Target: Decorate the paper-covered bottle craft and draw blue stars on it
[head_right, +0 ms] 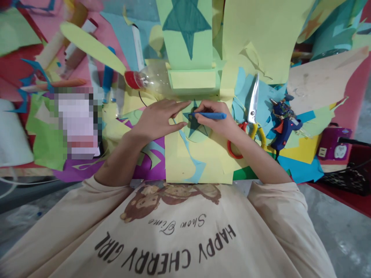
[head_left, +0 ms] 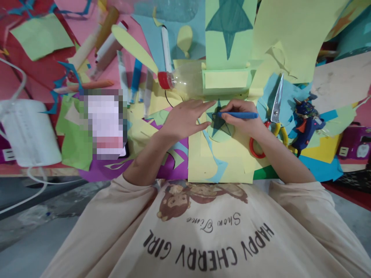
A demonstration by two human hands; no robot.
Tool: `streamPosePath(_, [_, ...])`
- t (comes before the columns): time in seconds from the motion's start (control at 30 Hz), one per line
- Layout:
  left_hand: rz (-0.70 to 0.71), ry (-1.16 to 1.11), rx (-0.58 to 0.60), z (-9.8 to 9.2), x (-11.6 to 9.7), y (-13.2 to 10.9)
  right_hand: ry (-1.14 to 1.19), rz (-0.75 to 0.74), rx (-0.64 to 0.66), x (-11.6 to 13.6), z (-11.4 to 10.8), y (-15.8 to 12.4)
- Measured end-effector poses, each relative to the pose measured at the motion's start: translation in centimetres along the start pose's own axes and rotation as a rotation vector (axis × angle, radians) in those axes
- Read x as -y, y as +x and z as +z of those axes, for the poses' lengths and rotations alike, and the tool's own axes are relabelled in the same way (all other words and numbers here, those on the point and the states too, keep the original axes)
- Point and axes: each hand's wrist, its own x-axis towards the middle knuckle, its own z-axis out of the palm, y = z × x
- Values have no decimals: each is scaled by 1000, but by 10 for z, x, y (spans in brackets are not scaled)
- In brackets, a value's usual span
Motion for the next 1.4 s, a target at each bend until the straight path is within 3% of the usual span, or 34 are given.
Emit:
streamPosePath(0.73, [10,13,-7,2,1,1,-24,7,-111,-1,-2,0])
streamPosePath(1.4, [-29,72,54,-5,-6,1,-30,16,94,0,-2,0])
